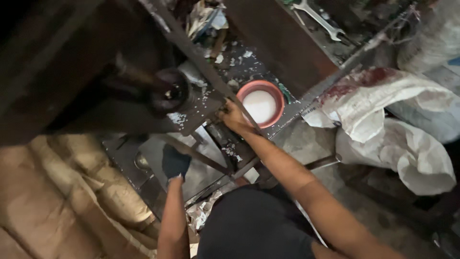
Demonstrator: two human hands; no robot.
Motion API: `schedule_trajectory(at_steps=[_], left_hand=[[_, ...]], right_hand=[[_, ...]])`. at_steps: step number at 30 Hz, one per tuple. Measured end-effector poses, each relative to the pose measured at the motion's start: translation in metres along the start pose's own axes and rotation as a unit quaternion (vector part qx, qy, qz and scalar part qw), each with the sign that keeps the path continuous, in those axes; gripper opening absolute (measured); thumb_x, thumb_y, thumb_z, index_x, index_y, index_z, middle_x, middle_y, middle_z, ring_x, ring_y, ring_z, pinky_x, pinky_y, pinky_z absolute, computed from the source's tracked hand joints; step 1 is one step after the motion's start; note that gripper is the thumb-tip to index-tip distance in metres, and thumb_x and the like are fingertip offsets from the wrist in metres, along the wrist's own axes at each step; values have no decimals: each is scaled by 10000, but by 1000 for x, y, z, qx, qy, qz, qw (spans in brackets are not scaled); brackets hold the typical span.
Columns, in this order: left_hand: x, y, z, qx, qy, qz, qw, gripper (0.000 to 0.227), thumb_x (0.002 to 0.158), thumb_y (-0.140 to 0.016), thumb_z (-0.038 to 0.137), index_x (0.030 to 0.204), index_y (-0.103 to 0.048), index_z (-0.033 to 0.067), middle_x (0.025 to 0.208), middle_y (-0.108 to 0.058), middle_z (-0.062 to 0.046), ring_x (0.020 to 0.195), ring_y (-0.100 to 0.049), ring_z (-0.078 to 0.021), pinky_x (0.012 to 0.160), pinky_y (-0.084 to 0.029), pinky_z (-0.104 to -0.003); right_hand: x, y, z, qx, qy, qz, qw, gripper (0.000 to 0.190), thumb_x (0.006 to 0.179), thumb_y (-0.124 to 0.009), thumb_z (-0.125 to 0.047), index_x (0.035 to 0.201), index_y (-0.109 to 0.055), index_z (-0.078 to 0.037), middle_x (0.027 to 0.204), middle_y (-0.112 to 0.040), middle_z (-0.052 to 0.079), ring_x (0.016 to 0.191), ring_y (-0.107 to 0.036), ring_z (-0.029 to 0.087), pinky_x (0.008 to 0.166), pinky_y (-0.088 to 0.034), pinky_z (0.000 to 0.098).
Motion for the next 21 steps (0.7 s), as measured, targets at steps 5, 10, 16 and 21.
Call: schedule_trajectory(at_steps=[5,10,16,21], left_hand=[[-61,34,2,-38,95,32,994,800,687,-874,509,1245,-583,14,1170,-645,-230,1094,-630,-431,908,-519,-504],[-92,39,-5,-82,120,68,987,774,657,-864,401,1270,-572,28,1172,-640,-229,1054,-641,-444,846,-529,-520],[-97,32,-10,-118,143,54,981,748,634,-853,358,1259,-569,63,1165,-650,-204,1032,-663,-429,843,-540,-515],[-97,44,-4,-172,123,80,974,672,701,-876,412,1204,-600,63,1088,-681,-193,988,-679,-432,815,-546,-516]], right_hand=[[14,-3,32,-192,5,9,981,223,843,-708,-72,1055,-727,-7,980,-763,188,938,-739,299,844,-561,413],[21,5,31,-245,30,28,969,166,828,-756,-76,954,-744,32,916,-753,219,885,-727,338,787,-565,430],[-7,16,0,-33,-96,-67,993,389,938,-789,-44,1196,-539,105,1069,-774,175,864,-718,222,666,-536,347],[-39,45,-9,111,-127,-22,985,575,891,-690,-79,1412,-450,-117,1045,-767,86,779,-707,156,640,-548,264]])
Point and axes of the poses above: each hand's wrist, its own x-axis towards the middle knuckle, its own y-axis out of the back of the hand, z = x × y, the point moved 2 cm from there along x, towards the middle knuckle
